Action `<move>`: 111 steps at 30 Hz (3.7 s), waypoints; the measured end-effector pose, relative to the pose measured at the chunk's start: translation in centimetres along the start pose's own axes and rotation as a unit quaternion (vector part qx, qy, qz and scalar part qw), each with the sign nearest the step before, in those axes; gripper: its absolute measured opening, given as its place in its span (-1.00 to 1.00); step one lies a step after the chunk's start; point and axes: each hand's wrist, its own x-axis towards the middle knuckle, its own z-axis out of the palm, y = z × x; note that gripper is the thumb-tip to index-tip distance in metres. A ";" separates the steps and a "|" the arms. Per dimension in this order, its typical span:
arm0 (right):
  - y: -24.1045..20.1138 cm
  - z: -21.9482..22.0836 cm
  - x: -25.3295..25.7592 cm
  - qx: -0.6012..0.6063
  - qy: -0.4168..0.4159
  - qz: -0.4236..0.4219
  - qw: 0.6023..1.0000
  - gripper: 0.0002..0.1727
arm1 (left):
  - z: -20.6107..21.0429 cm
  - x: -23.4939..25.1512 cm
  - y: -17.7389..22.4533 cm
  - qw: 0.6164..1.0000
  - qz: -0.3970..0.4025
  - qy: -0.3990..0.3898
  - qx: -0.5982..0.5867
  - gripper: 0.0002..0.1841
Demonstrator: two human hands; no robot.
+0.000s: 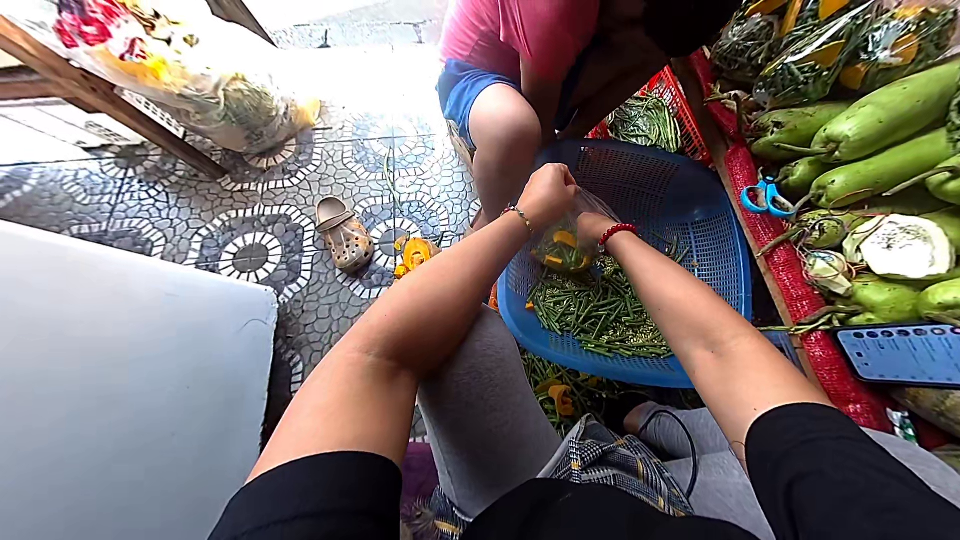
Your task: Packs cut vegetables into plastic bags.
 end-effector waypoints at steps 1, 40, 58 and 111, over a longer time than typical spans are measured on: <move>0.1 -0.1 0.1 -0.004 0.000 0.002 1.000 -0.63 | 0.0 0.0 -0.1 1.000 0.001 -0.001 -0.002 -0.77; 6.6 0.5 -5.1 0.012 0.314 -0.321 0.893 -0.33 | -1.9 0.4 -2.3 0.999 -0.007 0.024 0.026 -0.78; 5.2 0.6 -1.6 0.142 0.235 -0.179 0.945 -0.65 | 6.5 2.3 -0.4 0.924 0.216 -0.006 0.316 0.13; 7.9 -5.0 -13.4 -0.023 0.010 -0.090 0.996 -0.64 | -0.4 -4.6 13.2 0.829 -0.033 -0.218 0.513 -0.74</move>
